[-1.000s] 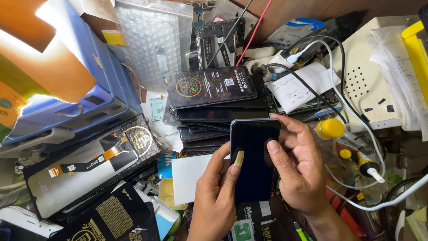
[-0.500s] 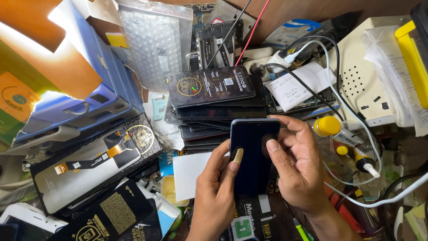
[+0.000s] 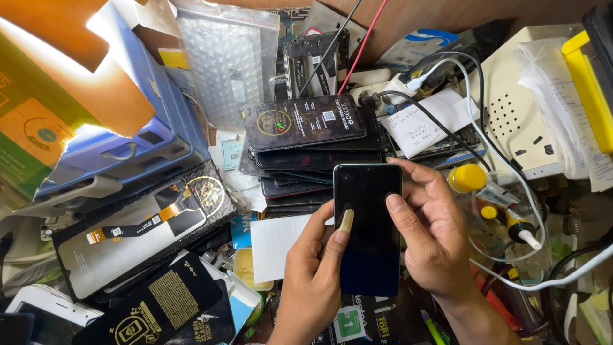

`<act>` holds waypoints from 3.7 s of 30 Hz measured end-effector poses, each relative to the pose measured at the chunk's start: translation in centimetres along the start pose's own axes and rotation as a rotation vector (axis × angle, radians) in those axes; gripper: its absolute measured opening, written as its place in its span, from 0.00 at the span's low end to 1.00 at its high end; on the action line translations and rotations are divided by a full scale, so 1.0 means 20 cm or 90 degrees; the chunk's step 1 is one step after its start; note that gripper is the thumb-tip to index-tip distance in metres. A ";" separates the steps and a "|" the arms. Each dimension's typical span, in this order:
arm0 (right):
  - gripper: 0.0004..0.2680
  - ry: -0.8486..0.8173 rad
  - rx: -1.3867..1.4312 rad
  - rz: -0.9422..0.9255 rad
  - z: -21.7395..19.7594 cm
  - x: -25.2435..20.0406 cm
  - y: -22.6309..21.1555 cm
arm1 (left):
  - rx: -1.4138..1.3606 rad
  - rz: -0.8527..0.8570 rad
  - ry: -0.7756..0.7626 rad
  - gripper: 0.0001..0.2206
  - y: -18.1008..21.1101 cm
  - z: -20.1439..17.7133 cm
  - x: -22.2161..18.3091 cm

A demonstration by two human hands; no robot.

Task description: Applying a screen protector to a smartphone screen on a repair bench.

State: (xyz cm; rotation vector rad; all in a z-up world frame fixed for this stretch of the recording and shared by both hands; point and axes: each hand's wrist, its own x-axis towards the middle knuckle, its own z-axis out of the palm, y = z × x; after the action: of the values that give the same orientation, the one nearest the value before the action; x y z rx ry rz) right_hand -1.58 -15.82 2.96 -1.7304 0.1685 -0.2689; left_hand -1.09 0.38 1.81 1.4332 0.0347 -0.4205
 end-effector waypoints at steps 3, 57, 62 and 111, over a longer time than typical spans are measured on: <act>0.16 -0.006 -0.012 0.000 0.00 0.01 -0.01 | -0.018 0.015 0.001 0.20 -0.01 0.00 0.00; 0.17 0.027 0.070 0.112 0.09 0.02 0.03 | 0.051 -0.003 0.017 0.19 -0.01 -0.06 -0.02; 0.17 0.026 0.102 0.116 0.10 0.02 0.04 | 0.060 0.023 0.011 0.18 0.02 -0.06 -0.03; 0.23 -0.102 -0.191 0.021 0.01 -0.30 -0.20 | -0.534 0.025 0.111 0.09 -0.18 0.01 -0.06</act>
State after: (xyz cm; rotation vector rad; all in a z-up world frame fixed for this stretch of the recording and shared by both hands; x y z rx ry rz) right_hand -7.37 -13.41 6.35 -2.0356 0.1243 -0.0809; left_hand -3.30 0.19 -1.33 0.6362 0.2902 -0.2007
